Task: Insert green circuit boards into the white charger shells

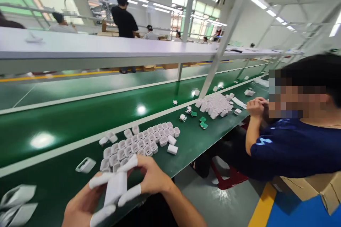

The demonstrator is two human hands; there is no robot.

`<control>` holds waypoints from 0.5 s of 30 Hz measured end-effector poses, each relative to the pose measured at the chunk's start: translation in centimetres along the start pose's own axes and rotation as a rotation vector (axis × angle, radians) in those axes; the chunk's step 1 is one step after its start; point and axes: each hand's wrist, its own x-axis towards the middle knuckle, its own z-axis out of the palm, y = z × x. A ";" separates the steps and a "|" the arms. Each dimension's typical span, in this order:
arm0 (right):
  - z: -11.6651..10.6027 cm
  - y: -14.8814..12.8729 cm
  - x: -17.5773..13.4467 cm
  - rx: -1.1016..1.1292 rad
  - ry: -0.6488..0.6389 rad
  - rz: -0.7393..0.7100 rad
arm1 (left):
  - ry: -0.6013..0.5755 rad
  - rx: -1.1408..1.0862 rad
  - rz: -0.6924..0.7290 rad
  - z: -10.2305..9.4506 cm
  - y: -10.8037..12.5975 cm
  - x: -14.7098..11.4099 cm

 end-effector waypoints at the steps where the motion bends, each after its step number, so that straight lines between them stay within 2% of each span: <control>1: 0.3 -1.0 0.5 -0.001 0.020 0.011 | 0.020 -0.051 0.007 0.3 0.5 0.1; 4: 1.4 -2.6 2.4 0.067 0.058 0.033 | 0.050 -0.241 0.085 1.3 1.6 0.8; 6: 2.1 -2.7 3.7 0.129 0.042 0.081 | 0.096 -0.377 0.117 1.8 1.7 1.5; 9: 3.2 -2.4 5.3 0.105 0.048 0.148 | 0.199 -0.526 0.104 2.5 1.4 2.1; 15: 4.4 -2.0 6.6 0.069 -0.011 0.166 | 0.326 -0.642 0.077 3.2 0.4 1.2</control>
